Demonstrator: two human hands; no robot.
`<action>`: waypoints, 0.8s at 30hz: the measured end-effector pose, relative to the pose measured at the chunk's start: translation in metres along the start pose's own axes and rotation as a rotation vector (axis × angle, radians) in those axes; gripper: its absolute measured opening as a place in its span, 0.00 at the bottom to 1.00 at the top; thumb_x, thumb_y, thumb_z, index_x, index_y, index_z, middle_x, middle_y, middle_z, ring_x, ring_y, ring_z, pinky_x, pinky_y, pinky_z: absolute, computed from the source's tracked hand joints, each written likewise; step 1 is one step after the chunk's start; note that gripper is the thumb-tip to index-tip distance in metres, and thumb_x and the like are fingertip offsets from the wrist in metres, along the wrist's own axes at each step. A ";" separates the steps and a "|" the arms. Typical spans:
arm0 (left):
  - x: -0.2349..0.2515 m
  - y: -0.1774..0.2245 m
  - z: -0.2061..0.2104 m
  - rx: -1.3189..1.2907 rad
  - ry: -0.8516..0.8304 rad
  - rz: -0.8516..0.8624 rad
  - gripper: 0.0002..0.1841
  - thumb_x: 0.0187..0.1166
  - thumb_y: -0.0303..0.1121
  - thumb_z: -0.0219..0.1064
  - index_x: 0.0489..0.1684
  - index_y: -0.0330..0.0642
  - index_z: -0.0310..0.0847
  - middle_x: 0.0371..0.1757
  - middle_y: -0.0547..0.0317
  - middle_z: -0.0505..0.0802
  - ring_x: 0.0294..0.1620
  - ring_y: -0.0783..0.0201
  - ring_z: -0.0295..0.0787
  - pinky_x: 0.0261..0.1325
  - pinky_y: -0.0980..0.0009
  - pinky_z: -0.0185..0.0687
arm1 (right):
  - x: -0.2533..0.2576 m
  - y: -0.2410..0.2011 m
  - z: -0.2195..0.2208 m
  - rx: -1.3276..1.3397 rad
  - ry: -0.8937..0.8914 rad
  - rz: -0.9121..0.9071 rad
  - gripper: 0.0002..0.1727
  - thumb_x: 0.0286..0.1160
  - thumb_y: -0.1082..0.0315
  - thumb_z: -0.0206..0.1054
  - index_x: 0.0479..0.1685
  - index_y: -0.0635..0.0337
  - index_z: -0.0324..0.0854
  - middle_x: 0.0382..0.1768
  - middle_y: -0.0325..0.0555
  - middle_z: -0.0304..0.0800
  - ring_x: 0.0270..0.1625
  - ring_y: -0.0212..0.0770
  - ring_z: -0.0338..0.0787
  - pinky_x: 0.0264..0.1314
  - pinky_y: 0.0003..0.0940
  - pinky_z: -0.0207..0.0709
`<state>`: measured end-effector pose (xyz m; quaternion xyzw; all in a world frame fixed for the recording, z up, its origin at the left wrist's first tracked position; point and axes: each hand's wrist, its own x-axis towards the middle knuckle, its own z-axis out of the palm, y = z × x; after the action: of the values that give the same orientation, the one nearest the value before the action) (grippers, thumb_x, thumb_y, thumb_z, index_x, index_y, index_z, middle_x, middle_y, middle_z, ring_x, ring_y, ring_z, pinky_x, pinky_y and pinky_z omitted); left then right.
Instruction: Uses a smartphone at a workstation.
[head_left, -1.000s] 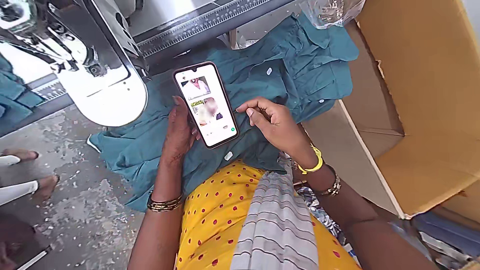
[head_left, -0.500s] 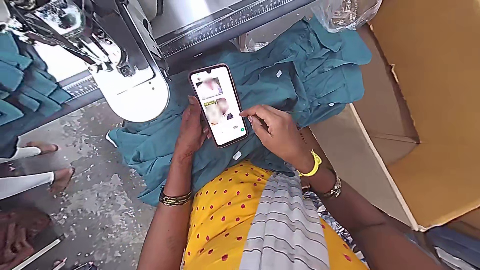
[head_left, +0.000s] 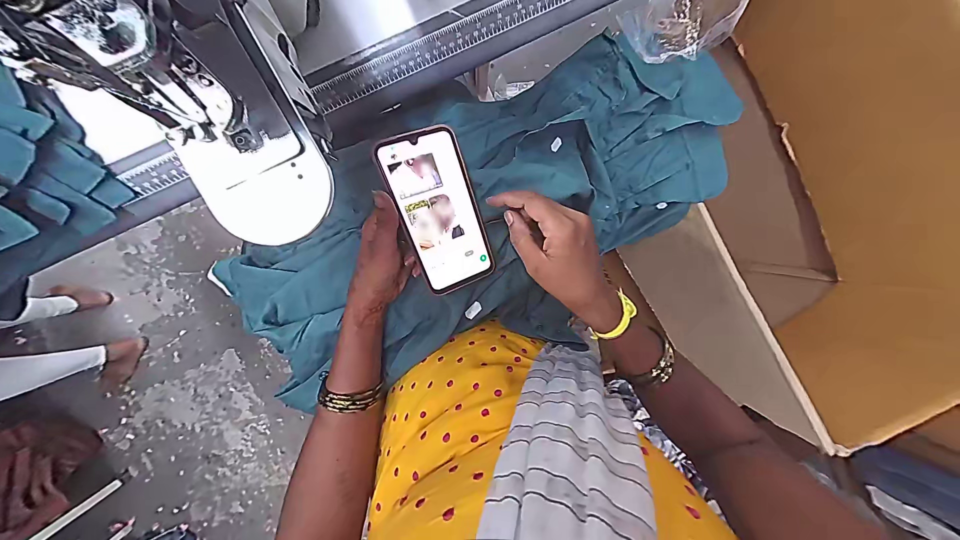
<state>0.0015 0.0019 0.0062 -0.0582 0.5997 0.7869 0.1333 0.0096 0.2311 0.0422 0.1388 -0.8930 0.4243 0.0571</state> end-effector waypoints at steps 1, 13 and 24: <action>0.000 0.000 0.000 -0.002 0.006 -0.003 0.26 0.91 0.60 0.36 0.53 0.58 0.79 0.27 0.74 0.89 0.13 0.82 0.74 0.14 0.86 0.73 | 0.002 0.000 -0.001 -0.001 0.008 0.007 0.16 0.82 0.73 0.61 0.62 0.59 0.89 0.39 0.45 0.92 0.25 0.34 0.81 0.25 0.32 0.76; 0.003 -0.002 -0.002 0.037 0.009 0.048 0.28 0.90 0.62 0.34 0.69 0.60 0.73 0.52 0.77 0.93 0.46 0.78 0.92 0.46 0.77 0.91 | 0.005 -0.006 -0.001 0.067 -0.003 0.058 0.15 0.79 0.76 0.65 0.60 0.59 0.89 0.38 0.46 0.91 0.24 0.37 0.82 0.22 0.37 0.77; 0.004 -0.002 -0.003 0.016 0.003 0.048 0.28 0.89 0.63 0.37 0.67 0.60 0.75 0.50 0.75 0.94 0.43 0.77 0.92 0.42 0.78 0.91 | 0.004 -0.005 0.000 0.061 -0.002 0.056 0.15 0.78 0.76 0.65 0.60 0.59 0.89 0.36 0.45 0.90 0.22 0.36 0.80 0.21 0.34 0.75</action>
<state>-0.0014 0.0005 0.0025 -0.0439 0.6075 0.7848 0.1141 0.0069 0.2274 0.0473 0.1161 -0.8832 0.4526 0.0401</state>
